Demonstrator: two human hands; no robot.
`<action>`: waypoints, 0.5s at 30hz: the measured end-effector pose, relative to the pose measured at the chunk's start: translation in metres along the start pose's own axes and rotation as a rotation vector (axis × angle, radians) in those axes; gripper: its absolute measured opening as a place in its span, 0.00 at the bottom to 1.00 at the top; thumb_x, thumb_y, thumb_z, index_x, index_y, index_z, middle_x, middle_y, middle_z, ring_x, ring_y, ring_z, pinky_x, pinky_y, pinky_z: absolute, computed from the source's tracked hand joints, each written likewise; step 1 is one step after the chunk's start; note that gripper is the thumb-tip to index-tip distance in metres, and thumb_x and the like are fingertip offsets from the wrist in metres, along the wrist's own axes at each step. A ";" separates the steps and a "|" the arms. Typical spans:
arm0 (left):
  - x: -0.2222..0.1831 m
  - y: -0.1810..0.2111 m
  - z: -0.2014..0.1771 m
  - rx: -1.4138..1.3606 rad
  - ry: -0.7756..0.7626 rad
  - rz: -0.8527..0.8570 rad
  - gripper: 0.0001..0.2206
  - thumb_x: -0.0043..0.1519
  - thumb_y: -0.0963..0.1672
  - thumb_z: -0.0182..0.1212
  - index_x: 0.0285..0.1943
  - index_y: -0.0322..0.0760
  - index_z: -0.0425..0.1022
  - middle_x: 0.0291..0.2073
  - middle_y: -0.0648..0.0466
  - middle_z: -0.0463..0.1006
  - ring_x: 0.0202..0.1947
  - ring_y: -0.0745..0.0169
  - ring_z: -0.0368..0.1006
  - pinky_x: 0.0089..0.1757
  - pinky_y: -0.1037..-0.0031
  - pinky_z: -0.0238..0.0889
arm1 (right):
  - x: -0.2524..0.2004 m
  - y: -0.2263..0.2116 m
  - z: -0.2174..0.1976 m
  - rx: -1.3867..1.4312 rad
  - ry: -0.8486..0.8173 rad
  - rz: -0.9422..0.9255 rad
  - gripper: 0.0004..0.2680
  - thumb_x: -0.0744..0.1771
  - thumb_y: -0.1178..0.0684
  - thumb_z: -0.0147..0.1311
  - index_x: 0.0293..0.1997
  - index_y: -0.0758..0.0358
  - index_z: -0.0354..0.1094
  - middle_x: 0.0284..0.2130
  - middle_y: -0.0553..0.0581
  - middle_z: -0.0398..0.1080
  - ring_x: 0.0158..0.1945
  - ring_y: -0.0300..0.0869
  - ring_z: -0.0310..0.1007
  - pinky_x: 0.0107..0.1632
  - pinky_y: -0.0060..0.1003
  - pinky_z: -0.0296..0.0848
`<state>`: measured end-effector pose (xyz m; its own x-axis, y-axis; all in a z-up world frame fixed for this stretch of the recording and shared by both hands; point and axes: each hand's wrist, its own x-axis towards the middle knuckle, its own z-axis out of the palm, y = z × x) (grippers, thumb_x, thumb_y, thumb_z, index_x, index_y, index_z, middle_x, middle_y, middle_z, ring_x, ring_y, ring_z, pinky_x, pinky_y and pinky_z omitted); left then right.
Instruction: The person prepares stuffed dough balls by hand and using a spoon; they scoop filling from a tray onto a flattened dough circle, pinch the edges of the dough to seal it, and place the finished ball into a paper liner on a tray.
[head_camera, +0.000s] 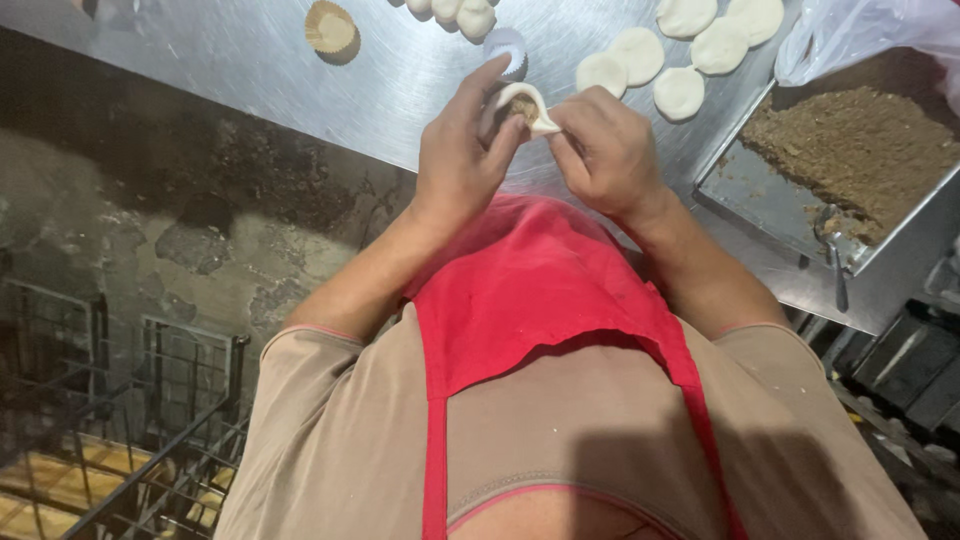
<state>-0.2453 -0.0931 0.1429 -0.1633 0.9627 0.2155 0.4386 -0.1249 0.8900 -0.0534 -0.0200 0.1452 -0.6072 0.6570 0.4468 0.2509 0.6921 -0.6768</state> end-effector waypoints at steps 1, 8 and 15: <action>-0.001 0.002 -0.003 0.051 0.006 0.030 0.24 0.69 0.39 0.65 0.73 0.38 0.63 0.52 0.47 0.81 0.50 0.59 0.82 0.49 0.72 0.77 | 0.002 -0.002 -0.001 -0.028 0.010 -0.028 0.06 0.69 0.61 0.61 0.50 0.65 0.69 0.40 0.60 0.71 0.39 0.53 0.72 0.41 0.43 0.71; 0.003 0.002 -0.024 0.238 -0.027 0.257 0.28 0.68 0.39 0.65 0.76 0.43 0.57 0.55 0.48 0.80 0.51 0.50 0.80 0.48 0.66 0.75 | 0.020 -0.012 -0.005 -0.131 -0.069 -0.096 0.09 0.69 0.60 0.63 0.54 0.65 0.71 0.43 0.59 0.72 0.49 0.53 0.74 0.51 0.44 0.74; 0.002 -0.008 -0.026 0.407 -0.055 0.189 0.28 0.69 0.40 0.65 0.76 0.39 0.56 0.45 0.54 0.82 0.41 0.53 0.79 0.42 0.62 0.72 | 0.028 -0.021 0.011 -0.238 -0.059 -0.125 0.09 0.66 0.60 0.62 0.50 0.66 0.70 0.44 0.60 0.72 0.47 0.54 0.74 0.49 0.46 0.73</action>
<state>-0.2717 -0.0960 0.1469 -0.0045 0.9449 0.3272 0.7700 -0.2055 0.6040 -0.0839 -0.0192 0.1658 -0.6855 0.5486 0.4787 0.3370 0.8219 -0.4593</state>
